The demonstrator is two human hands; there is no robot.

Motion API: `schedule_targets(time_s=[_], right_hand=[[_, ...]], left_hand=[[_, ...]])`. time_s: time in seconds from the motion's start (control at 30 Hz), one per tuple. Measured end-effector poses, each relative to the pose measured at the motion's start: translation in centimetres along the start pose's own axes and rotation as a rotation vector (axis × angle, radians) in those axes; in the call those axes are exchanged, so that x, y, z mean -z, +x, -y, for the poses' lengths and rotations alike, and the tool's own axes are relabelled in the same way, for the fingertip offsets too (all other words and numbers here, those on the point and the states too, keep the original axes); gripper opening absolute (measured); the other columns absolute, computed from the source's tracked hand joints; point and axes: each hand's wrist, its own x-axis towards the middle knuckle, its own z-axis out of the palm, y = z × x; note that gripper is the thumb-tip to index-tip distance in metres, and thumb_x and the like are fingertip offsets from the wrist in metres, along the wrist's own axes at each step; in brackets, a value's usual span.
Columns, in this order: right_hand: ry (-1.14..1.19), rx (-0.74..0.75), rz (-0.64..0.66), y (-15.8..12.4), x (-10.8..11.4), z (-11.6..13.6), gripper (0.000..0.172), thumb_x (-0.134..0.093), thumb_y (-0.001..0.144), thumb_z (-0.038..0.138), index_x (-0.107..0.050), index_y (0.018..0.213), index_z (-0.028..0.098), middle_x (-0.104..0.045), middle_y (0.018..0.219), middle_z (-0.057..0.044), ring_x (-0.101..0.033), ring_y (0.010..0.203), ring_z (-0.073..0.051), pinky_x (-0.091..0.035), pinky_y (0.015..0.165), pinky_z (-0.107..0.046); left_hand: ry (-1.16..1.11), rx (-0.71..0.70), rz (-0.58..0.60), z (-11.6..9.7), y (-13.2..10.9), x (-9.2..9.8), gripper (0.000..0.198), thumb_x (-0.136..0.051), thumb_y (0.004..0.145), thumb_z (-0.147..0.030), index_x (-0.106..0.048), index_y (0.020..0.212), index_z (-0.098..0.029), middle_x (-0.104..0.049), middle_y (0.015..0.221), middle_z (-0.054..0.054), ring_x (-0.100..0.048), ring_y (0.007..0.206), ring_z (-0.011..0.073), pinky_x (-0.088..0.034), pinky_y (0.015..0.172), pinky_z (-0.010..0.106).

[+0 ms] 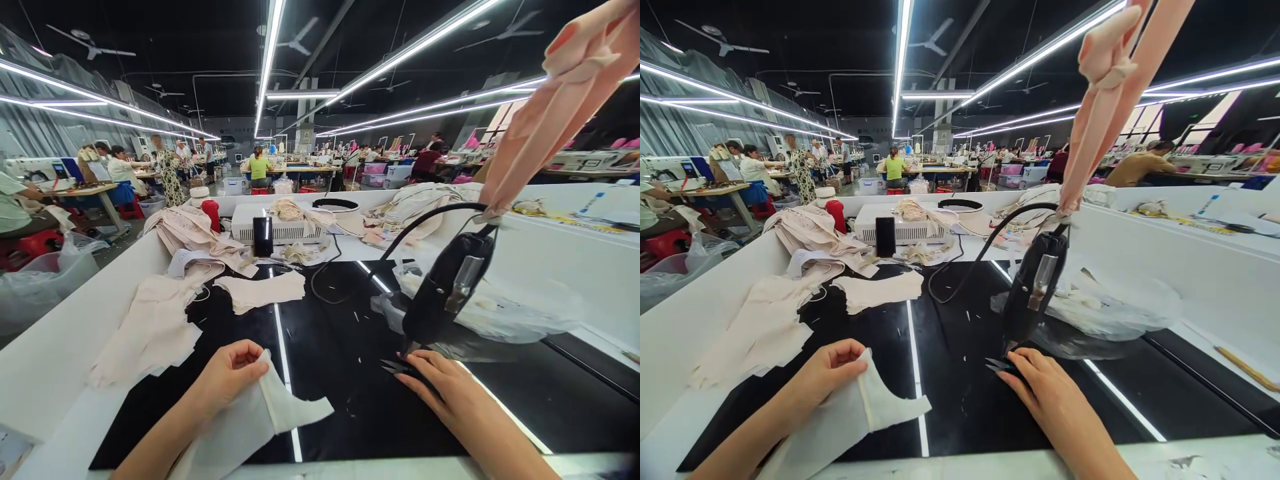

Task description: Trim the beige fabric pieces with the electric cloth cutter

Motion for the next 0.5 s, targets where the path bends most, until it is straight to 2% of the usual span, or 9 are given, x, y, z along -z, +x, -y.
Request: schedule_targets(time_s=[0.1,0.3,0.4,0.5], right_hand=[[0.072,-0.004,0.016,0.2,0.4,0.7,0.068,-0.034,0.094,0.073,-0.074,0.087,0.019,-0.075,0.088,-0.013,-0.073,0.077,-0.028,-0.061,0.07,-0.041],[0.137,-0.176,0.101,-1.2,1.4,2.4,0.053,-0.038,0.092,0.07,-0.056,0.068,0.025,-0.065,0.066,-0.005,-0.064,0.055,-0.022,-0.053,0.051,-0.034],[0.226,-0.257,0.185,-2.8,1.5,3.6,0.041,-0.041,0.094,0.06,-0.054,0.075,0.026,-0.064,0.066,-0.002,-0.063,0.052,-0.02,-0.052,0.051,-0.031],[0.422,-0.331,0.266,-3.6,1.6,6.6,0.033,-0.036,0.099,0.052,-0.053,0.087,0.026,-0.065,0.067,0.0,-0.063,0.053,-0.017,-0.053,0.053,-0.025]], left_hand=[[-0.051,0.026,-0.002,-0.2,-0.3,-0.3,0.049,-0.08,0.069,-0.06,-0.063,0.085,-0.017,-0.057,0.074,-0.003,-0.047,0.063,0.0106,-0.034,0.058,0.021],[-0.124,0.056,-0.013,-0.2,-0.7,-0.3,0.046,-0.078,0.076,-0.06,-0.065,0.087,-0.017,-0.056,0.072,-0.003,-0.047,0.062,0.0093,-0.035,0.057,0.019],[-0.152,0.063,-0.028,-0.2,-0.9,-0.4,0.044,-0.078,0.077,-0.058,-0.065,0.087,-0.018,-0.058,0.072,-0.003,-0.048,0.062,0.0091,-0.035,0.056,0.019],[-0.203,0.052,-0.018,-0.2,-1.0,-0.7,0.043,-0.081,0.075,-0.056,-0.066,0.087,-0.018,-0.064,0.076,0.0,-0.053,0.064,0.0102,-0.039,0.058,0.019]])
